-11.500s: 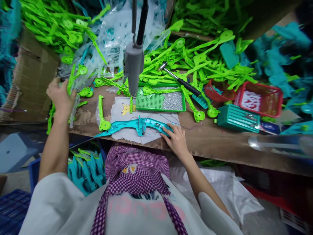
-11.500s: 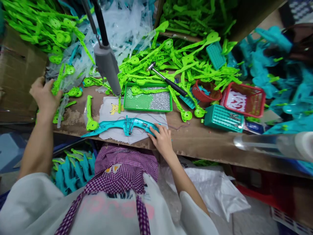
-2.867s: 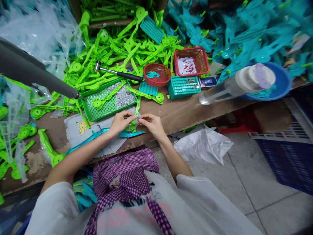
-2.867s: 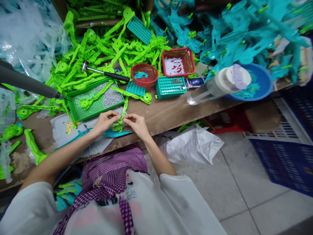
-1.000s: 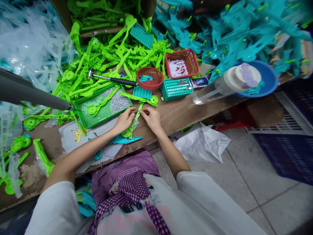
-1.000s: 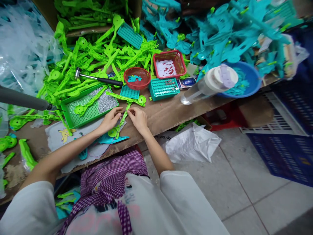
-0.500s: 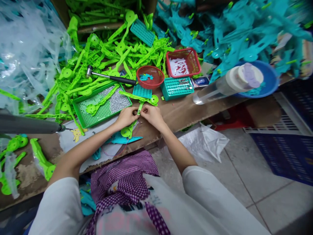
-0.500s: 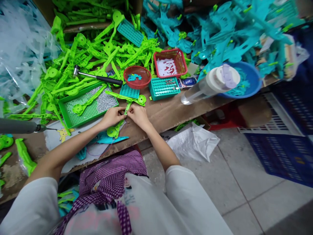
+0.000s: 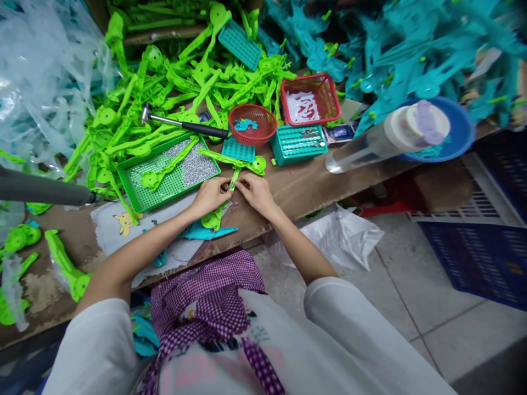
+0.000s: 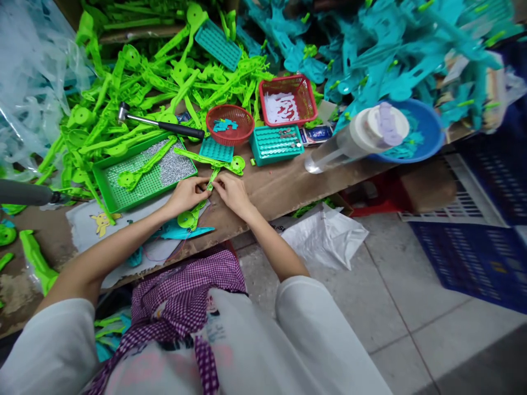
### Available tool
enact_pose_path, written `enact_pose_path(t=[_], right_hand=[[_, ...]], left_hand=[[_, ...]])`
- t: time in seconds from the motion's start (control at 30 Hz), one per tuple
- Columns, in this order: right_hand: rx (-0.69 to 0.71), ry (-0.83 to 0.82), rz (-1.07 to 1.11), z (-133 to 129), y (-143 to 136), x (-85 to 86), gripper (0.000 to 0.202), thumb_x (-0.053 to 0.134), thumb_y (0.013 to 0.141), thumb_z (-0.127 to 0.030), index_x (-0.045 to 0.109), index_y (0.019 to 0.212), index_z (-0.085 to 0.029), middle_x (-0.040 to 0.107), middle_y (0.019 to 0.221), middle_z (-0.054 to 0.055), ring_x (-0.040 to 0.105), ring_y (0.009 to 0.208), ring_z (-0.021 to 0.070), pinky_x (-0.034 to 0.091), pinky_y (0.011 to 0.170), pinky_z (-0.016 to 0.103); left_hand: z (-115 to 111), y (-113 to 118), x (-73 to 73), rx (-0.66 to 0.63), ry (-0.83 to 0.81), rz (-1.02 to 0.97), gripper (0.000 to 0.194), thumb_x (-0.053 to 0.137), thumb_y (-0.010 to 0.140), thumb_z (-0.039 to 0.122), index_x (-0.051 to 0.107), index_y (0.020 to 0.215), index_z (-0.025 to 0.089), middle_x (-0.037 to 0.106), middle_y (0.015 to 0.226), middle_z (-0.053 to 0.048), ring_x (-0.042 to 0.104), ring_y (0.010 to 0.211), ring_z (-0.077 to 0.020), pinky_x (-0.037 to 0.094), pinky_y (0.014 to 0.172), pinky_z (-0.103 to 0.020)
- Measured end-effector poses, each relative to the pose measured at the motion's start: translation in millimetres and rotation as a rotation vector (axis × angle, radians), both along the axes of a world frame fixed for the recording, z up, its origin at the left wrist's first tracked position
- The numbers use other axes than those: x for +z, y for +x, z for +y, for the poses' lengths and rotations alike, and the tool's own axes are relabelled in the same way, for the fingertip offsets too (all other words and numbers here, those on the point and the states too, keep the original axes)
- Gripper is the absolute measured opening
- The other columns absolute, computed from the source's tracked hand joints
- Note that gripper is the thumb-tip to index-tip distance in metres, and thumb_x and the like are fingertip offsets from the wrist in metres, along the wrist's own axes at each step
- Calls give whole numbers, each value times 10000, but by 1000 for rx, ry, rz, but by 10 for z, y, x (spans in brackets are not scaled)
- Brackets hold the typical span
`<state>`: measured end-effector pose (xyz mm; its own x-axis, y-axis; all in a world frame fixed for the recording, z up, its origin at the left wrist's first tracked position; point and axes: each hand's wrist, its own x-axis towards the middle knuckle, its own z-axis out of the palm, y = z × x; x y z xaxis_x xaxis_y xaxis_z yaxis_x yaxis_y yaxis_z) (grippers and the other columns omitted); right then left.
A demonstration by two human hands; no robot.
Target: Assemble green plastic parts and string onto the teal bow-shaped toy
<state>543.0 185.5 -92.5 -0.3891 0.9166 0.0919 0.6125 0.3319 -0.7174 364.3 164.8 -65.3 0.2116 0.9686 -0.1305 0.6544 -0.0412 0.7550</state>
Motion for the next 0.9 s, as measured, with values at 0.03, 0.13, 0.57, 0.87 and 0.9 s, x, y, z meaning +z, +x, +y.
enact_pose_path(t=[0.03,0.13,0.57,0.87,0.9], right_hand=[[1,2,-10,-3,-10,2,166,561,912,-298,683,869,-194,706,854,57,619,786,176,435,729,270],[2,10,-47,6,-30,41,164,556,912,-286,678,858,-191,703,844,57,613,782,175,425,723,268],[104,-64,19,177,-13,74,61,620,852,-231,642,866,-175,669,849,47,579,765,162,410,711,264],[253,-144,104,388,23,62,103,664,815,-267,653,797,-166,636,760,23,553,709,145,420,664,265],[267,-184,113,408,31,73,106,661,815,-271,655,800,-166,635,762,20,551,683,135,429,638,258]], left_hand=[[-3,-1,6,-1,0,6,428,664,747,186,719,1171,200,731,850,-33,619,677,-169,487,709,-283],[-2,-8,26,-15,-17,19,443,681,748,216,712,1189,184,732,860,-39,618,673,-168,480,697,-283],[24,-17,12,-36,-42,44,473,694,726,199,711,1197,161,724,869,-39,609,684,-166,458,692,-270],[27,5,43,-32,-45,87,390,670,738,204,743,1120,168,715,829,-27,604,680,-158,428,666,-264],[26,9,50,-24,-45,86,397,670,738,201,742,1127,172,716,826,-24,606,679,-158,429,671,-264]])
